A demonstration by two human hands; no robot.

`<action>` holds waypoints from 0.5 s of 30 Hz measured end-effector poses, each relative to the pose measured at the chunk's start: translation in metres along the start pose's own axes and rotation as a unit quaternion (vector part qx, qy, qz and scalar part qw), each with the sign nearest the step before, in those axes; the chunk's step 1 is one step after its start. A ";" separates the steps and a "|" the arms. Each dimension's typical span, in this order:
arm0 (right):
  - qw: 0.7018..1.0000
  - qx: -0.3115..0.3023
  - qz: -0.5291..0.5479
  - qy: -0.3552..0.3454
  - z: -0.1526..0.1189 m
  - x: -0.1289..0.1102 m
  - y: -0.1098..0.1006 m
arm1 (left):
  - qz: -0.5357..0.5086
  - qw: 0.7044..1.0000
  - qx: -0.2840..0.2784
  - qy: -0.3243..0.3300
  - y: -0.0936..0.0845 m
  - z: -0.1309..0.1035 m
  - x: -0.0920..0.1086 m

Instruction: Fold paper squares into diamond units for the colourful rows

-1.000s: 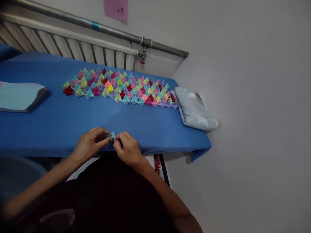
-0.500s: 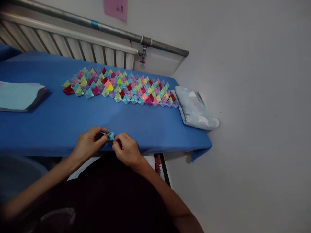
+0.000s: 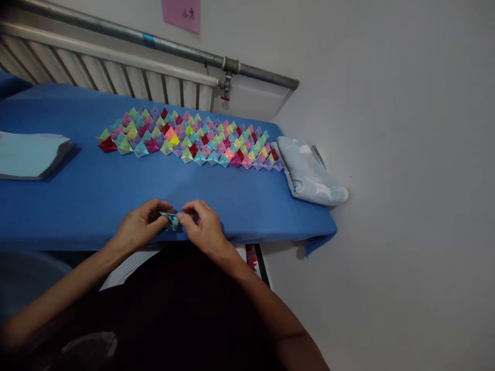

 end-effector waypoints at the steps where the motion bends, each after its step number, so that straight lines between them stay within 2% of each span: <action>1: 1.000 -0.014 -0.009 -0.005 0.005 0.000 0.001 | -0.001 1.000 -0.008 0.003 0.001 0.000 0.000; 4: 0.995 -0.090 -0.028 -0.014 0.014 0.001 0.009 | -0.004 0.999 -0.032 0.006 0.005 0.003 -0.002; 6: 0.992 -0.119 -0.032 -0.008 0.016 0.004 0.014 | 0.001 0.999 -0.039 0.010 0.006 0.004 -0.002; 15: 0.995 -0.065 -0.074 -0.013 0.012 0.014 0.018 | 0.022 0.999 -0.026 0.025 0.005 0.001 -0.003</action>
Point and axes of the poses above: each hand's wrist, its own z-axis towards the middle knuckle, its own y-axis out of the palm, x = y × z, the point moved 5 cm from there along z, towards the middle knuckle, and after that the axes turned 8 degrees about -y, right-handed, at the moved point
